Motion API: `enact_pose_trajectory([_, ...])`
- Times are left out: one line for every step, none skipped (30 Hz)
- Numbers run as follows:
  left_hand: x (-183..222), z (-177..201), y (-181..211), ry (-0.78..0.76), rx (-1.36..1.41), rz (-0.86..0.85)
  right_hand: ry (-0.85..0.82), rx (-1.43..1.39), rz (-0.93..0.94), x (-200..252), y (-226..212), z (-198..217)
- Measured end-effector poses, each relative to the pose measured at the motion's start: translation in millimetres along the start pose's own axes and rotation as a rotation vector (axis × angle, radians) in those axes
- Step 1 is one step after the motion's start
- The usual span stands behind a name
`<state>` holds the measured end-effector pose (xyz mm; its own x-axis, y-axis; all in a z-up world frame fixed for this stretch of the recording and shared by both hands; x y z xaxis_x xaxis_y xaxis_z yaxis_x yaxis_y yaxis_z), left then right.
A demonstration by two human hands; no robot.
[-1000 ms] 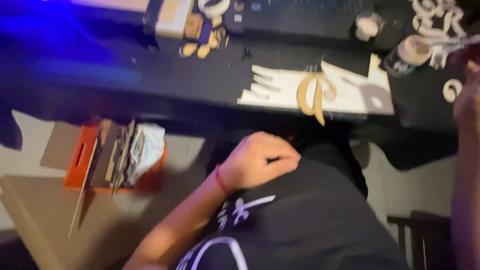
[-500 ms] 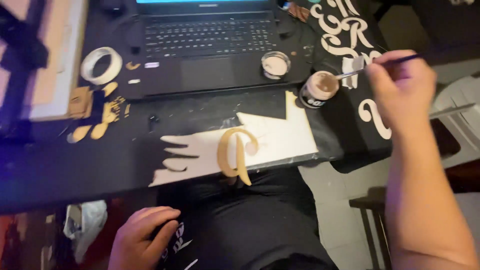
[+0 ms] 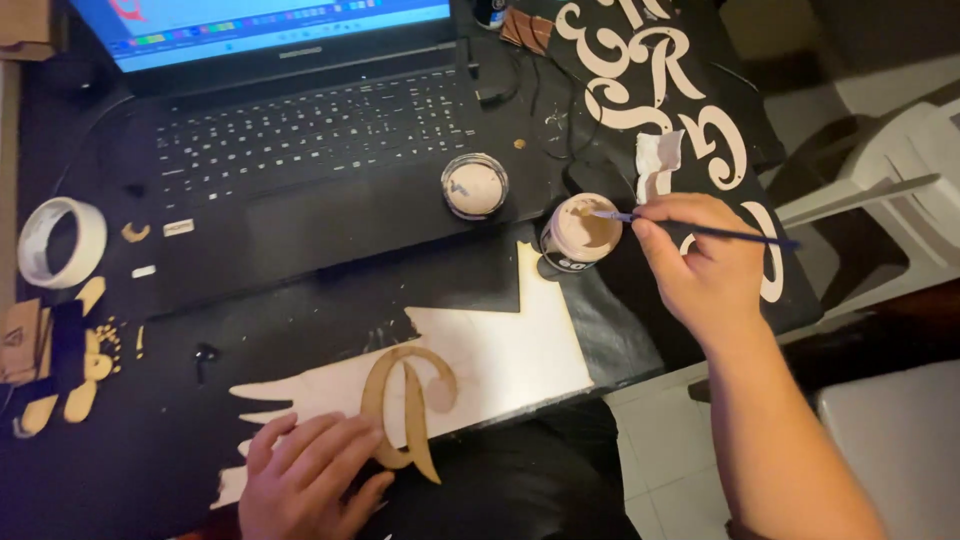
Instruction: Painting a laser-cut wooden letter with a paintbrush at a production desk.
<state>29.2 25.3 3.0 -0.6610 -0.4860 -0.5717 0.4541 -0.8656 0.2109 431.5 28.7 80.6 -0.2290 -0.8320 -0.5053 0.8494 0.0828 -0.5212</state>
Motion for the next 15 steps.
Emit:
enact_pose_trajectory([4,-2,-1,0.017,-0.027,-0.028,0.032,-0.048,0.006,3,1,-1])
enact_pose_trajectory([3,-3,-2,0.009,-0.022,-0.026,0.027,-0.048,-0.003,4,1,-3])
enact_pose_trajectory([4,-5,-3,0.006,-0.024,-0.041,0.044,-0.088,0.039,5,-1,-4])
enact_pose_trajectory([4,-5,-4,0.003,-0.026,-0.055,0.060,-0.130,0.081,6,-3,-5])
enact_pose_trajectory([2,-5,-2,-0.004,-0.022,-0.052,0.055,-0.131,0.073,8,-2,-6])
enact_pose_trajectory([-1,-4,-2,-0.020,-0.024,-0.042,0.055,-0.105,0.071,8,-2,-8])
enact_pose_trajectory([-3,-4,-1,-0.035,-0.026,-0.032,0.055,-0.079,0.068,8,-2,-10])
enact_pose_trajectory([-3,-5,-2,-0.036,-0.026,-0.031,0.055,-0.080,0.068,8,1,-12])
enact_pose_trajectory([-4,-5,-3,-0.023,-0.031,-0.044,0.063,-0.072,0.065,9,3,-15])
enact_pose_trajectory([-3,-5,-3,-0.012,-0.035,-0.055,0.071,-0.064,0.061,10,6,-17])
enact_pose_trajectory([-4,-5,-3,-0.014,-0.034,-0.054,0.069,-0.065,0.059,10,7,-18])
enact_pose_trajectory([-4,-5,-2,-0.018,-0.036,-0.049,0.067,-0.076,0.073,11,7,-19])
enact_pose_trajectory([-4,-5,-2,-0.022,-0.039,-0.044,0.066,-0.087,0.087,12,8,-20])
enact_pose_trajectory([-3,-5,-2,-0.022,-0.039,-0.042,0.064,-0.087,0.087,13,8,-20])
enact_pose_trajectory([-2,-5,-2,-0.022,-0.044,-0.047,0.051,-0.070,0.075,14,9,-20])
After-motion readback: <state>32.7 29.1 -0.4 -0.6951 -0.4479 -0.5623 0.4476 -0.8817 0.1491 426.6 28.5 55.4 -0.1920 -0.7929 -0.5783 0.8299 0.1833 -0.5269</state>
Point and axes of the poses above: each hand's wrist, its own x-axis away from the middle knuckle, its own z-axis out of the back of the hand, y = z × x, the point moved 3 cm from there along -x, towards the middle knuckle, and after that the axes turned 5 degrees about -z, right-handed, at the moved point
